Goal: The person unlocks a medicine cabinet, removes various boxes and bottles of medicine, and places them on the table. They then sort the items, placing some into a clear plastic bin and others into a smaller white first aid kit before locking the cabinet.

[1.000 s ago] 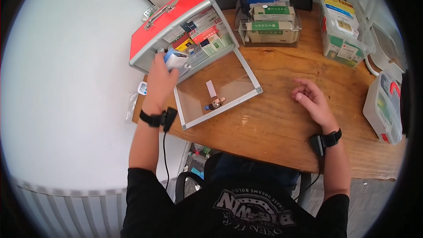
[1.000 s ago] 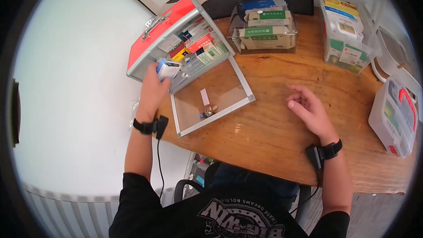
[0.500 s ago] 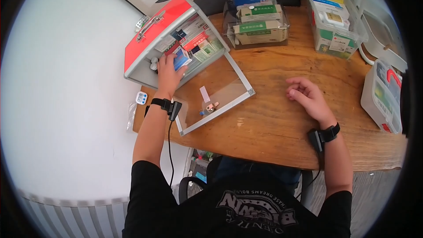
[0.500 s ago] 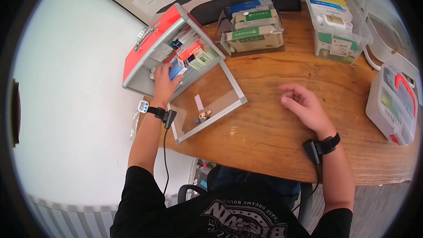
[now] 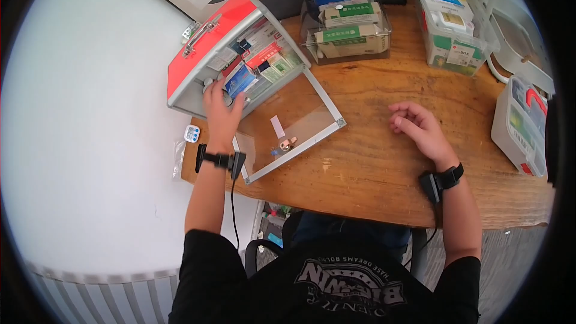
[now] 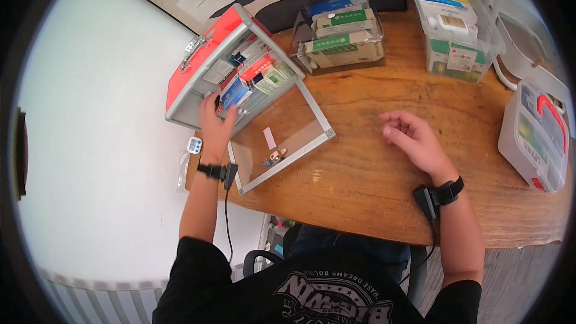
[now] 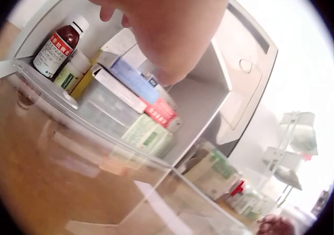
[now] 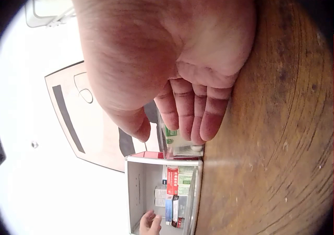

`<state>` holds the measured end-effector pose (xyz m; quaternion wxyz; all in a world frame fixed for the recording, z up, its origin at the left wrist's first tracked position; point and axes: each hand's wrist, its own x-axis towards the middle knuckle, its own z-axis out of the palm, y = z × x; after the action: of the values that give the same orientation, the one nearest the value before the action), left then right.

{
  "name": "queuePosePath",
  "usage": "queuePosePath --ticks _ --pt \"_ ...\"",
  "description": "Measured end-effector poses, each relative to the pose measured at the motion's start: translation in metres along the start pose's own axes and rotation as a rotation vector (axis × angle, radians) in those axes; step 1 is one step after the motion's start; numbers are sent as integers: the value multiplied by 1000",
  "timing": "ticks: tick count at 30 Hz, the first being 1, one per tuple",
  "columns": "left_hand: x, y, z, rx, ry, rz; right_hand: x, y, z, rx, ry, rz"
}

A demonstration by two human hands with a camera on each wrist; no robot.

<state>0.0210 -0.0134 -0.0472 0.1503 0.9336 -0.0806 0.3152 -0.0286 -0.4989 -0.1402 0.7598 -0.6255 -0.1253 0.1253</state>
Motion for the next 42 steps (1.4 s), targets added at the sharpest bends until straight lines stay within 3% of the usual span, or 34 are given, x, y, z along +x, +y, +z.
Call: queuePosePath --ticks 4,6,11,13,15,17,19,21,27,29,33,34,37,38,41,42 --pt "-72 4 -54 106 -140 -21 0 -2 4 11 3 22" --pt "-121 -7 -69 86 -225 -210 -2 -2 3 3 -5 39" --pt "-189 -8 -71 -66 -229 -514 -2 -4 5 -44 1 61" --pt "-185 2 -64 -100 -214 -467 -2 -2 4 -74 -10 61" --pt "-184 -18 -52 -191 -180 -547 0 1 1 -109 -16 56" --pt "-180 -33 -44 -227 -163 -457 1 5 -3 -118 -2 33" --pt "-174 -34 -49 -231 -154 -491 1 8 -3 -119 -6 26" --pt "-169 -36 -51 -202 -212 -441 3 10 -6 -3 52 34" --pt "-176 -55 -41 -282 -131 -395 5 5 -3 71 112 82" --pt "-171 -58 -43 -456 -83 -589 8 2 0 33 96 105" --pt "-138 -90 -17 -800 106 -556 13 -4 6 -53 117 158" --pt "-119 -85 -18 -860 122 -616 15 -11 13 -146 122 202" --pt "-69 -93 3 -963 256 -512 26 -19 30 -302 113 288" --pt "-62 -101 17 -861 279 -522 31 -20 36 -358 89 323" --pt "-72 -105 44 -726 303 -528 45 -18 67 -446 -21 297" --pt "-67 -91 39 -825 359 -514 53 -13 79 -452 -42 267"
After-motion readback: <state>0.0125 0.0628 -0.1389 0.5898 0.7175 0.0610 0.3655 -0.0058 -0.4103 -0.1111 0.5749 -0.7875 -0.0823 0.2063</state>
